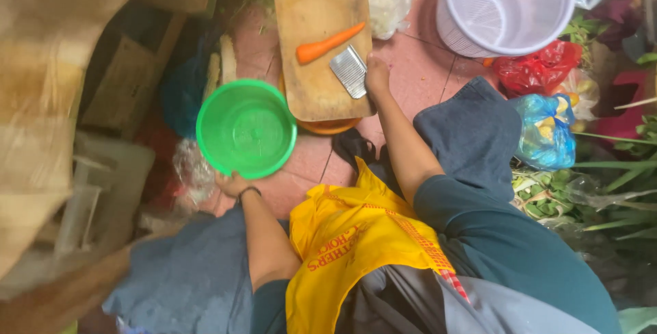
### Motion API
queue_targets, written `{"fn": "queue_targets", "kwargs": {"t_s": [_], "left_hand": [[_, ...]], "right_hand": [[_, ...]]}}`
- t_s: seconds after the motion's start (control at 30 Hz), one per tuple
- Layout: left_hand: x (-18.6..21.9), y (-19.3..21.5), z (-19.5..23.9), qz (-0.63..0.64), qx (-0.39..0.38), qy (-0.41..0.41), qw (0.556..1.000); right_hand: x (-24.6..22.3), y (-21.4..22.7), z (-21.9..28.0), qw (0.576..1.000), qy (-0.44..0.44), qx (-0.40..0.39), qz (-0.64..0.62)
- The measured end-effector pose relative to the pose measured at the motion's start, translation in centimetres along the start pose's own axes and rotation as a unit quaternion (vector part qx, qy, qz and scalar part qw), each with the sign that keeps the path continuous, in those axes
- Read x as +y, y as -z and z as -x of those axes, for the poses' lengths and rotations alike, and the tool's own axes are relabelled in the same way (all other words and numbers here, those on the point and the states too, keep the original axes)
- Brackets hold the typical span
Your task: Peeling carrots and then slicing them into smaller pieces using a crinkle cutter on a wooden cutting board.
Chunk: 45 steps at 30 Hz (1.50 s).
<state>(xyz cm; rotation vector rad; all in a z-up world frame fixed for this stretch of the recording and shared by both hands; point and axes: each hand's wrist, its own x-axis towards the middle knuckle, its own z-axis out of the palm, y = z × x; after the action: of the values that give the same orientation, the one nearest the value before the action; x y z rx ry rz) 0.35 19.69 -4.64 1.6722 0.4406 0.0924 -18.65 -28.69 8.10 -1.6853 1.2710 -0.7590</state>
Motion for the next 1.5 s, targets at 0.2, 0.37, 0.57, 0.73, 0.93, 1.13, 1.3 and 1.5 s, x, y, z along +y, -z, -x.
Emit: {"fn": "queue_targets", "kwargs": {"t_s": [0.2,0.37,0.57,0.73,0.93,1.13,1.3,1.5], "left_hand": [[3.9,2.1,4.0,0.009,-0.003,0.091,0.996],[3.3,3.7,5.0,-0.174,0.002,0.102,0.98],[3.6,5.1,3.2,0.1,-0.031,0.064,0.993],[-1.0,6.0,3.6,-0.143,-0.125,-0.113,0.975],[7.4,5.6,6.1,-0.327,-0.137,0.182,0.917],[9.4,4.1,6.6,-0.153,-0.04,-0.153,0.975],[4.0,4.8,3.5,-0.183,-0.085,-0.07,0.977],[3.9,6.1,2.7,-0.151,-0.092,-0.035,0.984]], "right_hand": [[-8.3,-2.7,9.2,0.989,0.0,-0.15,0.003],[-5.4,-8.7,15.6,0.964,0.004,-0.264,0.041],[-5.3,-14.4,20.5,0.939,0.08,-0.313,0.118],[-9.4,-12.9,23.1,0.936,0.212,-0.229,0.16],[-16.7,-6.4,26.0,0.828,0.443,-0.279,0.2],[-15.0,-6.7,26.6,0.843,0.343,-0.297,0.289],[-9.8,-7.7,22.9,0.864,0.348,-0.221,0.288],[1.4,-11.8,16.3,0.909,-0.181,-0.362,-0.101]]}}
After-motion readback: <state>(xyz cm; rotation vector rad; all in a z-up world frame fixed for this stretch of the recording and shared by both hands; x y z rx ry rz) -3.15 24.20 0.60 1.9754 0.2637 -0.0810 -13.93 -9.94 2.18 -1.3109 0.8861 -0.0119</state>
